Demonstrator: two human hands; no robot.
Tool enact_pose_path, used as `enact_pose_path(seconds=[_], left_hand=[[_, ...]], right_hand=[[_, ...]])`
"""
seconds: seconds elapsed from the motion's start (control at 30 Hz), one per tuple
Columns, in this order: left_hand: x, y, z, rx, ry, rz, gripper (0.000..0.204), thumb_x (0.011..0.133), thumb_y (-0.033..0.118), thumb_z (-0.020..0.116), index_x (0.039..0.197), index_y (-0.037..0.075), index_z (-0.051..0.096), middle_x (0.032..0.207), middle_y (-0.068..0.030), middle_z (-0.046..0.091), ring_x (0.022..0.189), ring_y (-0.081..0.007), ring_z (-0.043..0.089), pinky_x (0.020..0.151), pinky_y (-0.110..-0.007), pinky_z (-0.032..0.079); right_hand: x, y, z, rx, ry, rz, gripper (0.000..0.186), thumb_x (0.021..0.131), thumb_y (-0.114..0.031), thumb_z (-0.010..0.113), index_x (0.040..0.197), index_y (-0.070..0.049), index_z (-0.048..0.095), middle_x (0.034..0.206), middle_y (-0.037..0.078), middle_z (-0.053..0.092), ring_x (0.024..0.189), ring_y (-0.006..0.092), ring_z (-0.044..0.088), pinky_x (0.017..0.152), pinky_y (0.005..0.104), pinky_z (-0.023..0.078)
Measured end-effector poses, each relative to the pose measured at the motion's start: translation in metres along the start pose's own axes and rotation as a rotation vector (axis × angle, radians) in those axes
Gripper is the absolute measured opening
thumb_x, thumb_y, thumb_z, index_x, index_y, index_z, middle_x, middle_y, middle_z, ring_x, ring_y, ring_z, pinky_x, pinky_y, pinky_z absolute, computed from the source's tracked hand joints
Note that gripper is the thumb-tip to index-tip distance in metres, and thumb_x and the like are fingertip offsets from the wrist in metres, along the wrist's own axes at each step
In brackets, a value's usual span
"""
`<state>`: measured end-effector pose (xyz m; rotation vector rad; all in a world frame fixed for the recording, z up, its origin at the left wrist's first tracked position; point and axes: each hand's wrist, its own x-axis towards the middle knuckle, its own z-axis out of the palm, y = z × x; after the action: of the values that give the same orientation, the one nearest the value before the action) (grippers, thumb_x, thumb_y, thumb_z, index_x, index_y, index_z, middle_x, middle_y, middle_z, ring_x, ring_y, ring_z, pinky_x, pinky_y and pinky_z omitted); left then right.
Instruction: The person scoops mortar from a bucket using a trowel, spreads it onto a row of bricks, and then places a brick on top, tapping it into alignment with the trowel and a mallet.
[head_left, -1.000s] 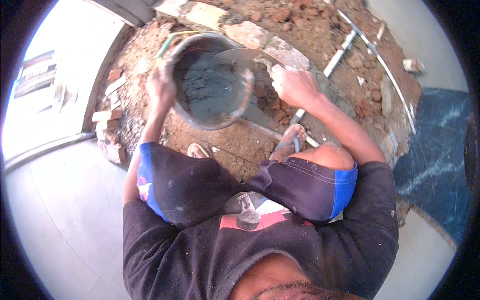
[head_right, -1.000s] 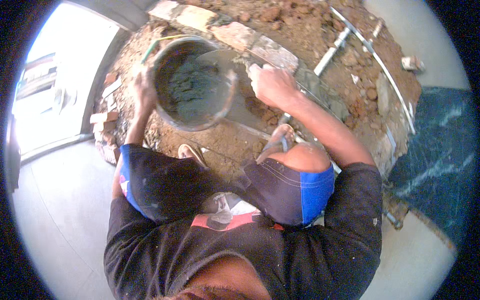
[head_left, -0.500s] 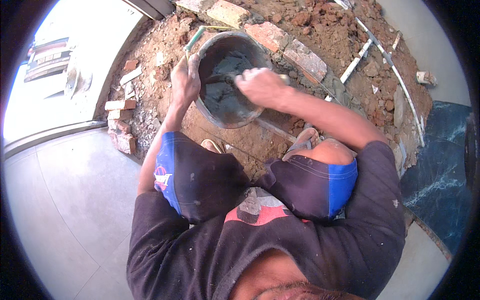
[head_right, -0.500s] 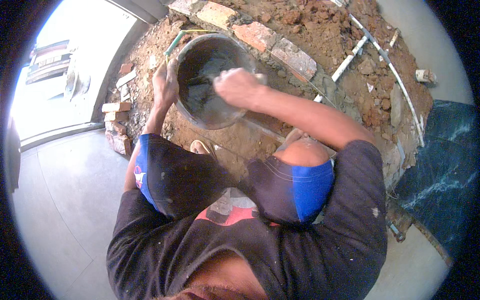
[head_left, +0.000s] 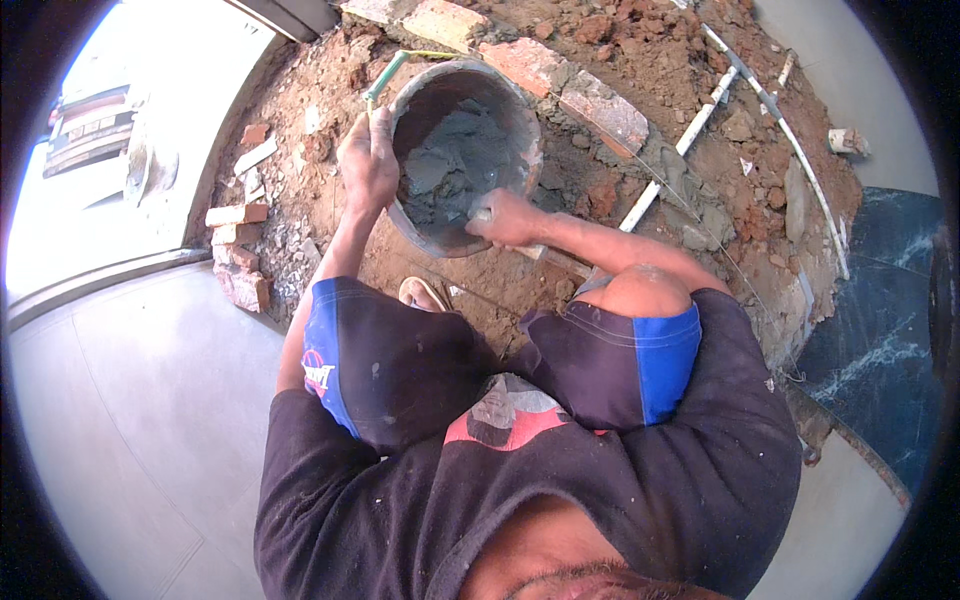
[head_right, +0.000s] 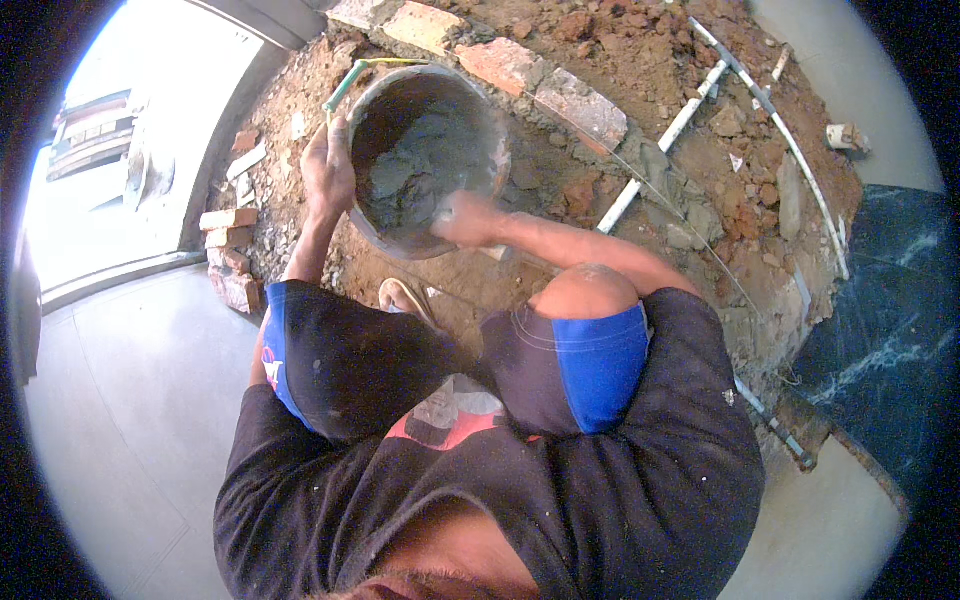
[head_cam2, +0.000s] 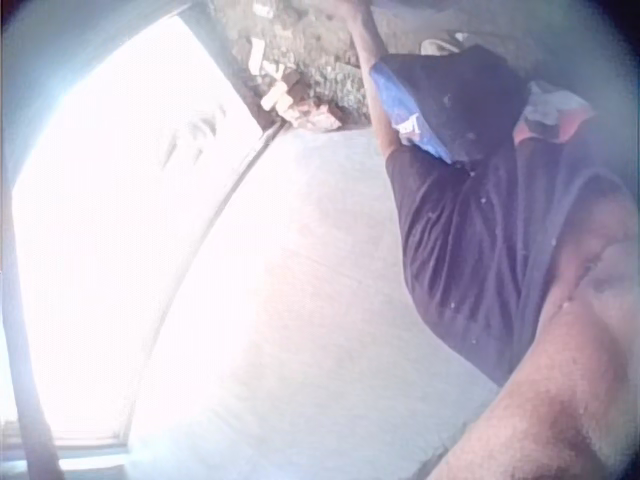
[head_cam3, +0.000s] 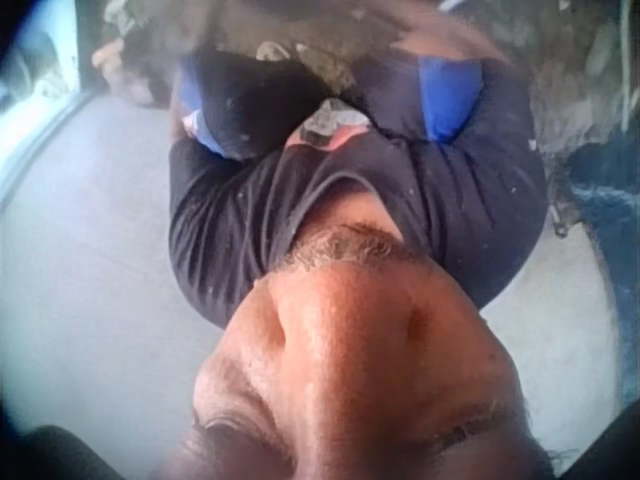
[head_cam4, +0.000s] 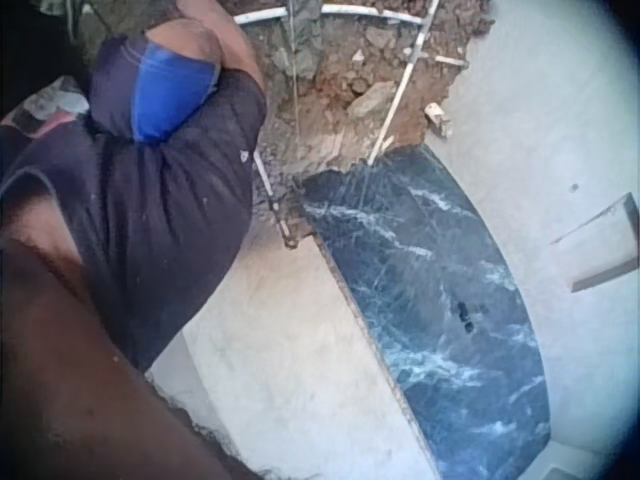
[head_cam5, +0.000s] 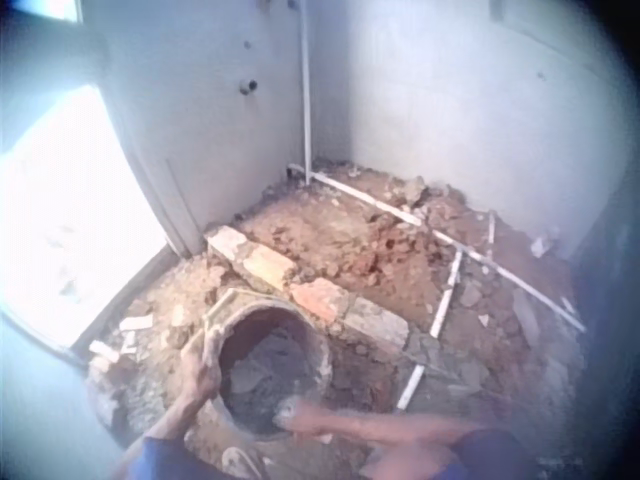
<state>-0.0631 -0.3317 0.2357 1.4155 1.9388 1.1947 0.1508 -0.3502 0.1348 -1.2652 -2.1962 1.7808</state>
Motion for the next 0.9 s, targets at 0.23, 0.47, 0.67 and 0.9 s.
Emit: enact_pose_path(seconds=[0.23, 0.47, 0.67, 0.9], left_hand=[[0.005, 0.004, -0.006, 0.031, 0.009, 0.011, 0.040, 0.102, 0.034, 0.048, 0.100, -0.002, 0.065, 0.073, -0.0111, 0.064, 0.069, -0.0135, 0.054, 0.066, -0.035, 0.046], [0.008, -0.003, -0.009, 0.066, -0.041, -0.050, 0.042, 0.102, 0.034, 0.046, 0.101, -0.003, 0.065, 0.070, -0.0063, 0.056, 0.069, -0.0132, 0.051, 0.067, -0.033, 0.044], [0.008, 0.006, -0.006, 0.093, -0.039, -0.048, 0.041, 0.102, 0.034, 0.046, 0.099, -0.002, 0.066, 0.067, -0.0099, 0.055, 0.066, -0.0156, 0.050, 0.064, -0.035, 0.043], [0.009, 0.013, 0.010, 0.141, 0.016, 0.027, 0.041, 0.102, 0.034, 0.045, 0.106, 0.000, 0.069, 0.080, -0.0168, 0.066, 0.075, -0.0195, 0.060, 0.073, -0.036, 0.047]], right_hand=[[-0.038, 0.007, -0.040, -0.365, 0.397, -0.319, 0.032, 0.082, -0.022, 0.062, 0.108, -0.004, 0.065, 0.098, 0.022, 0.067, 0.085, 0.0359, 0.067, 0.075, 0.0428, 0.054], [-0.050, 0.002, -0.078, -0.783, 0.636, -0.286, 0.022, 0.088, -0.020, 0.061, 0.108, -0.011, 0.064, 0.091, 0.015, 0.062, 0.079, 0.0363, 0.066, 0.067, 0.0465, 0.054], [-0.039, -0.019, -0.079, -0.763, 0.189, 0.213, 0.028, 0.084, -0.021, 0.057, 0.103, 0.000, 0.063, 0.091, 0.025, 0.066, 0.084, 0.0414, 0.066, 0.072, 0.0500, 0.054], [-0.003, 0.007, -0.032, -0.328, -0.021, -0.058, 0.030, 0.077, -0.023, 0.062, 0.084, 0.005, 0.067, 0.080, 0.027, 0.067, 0.073, 0.0365, 0.068, 0.069, 0.0475, 0.053]])
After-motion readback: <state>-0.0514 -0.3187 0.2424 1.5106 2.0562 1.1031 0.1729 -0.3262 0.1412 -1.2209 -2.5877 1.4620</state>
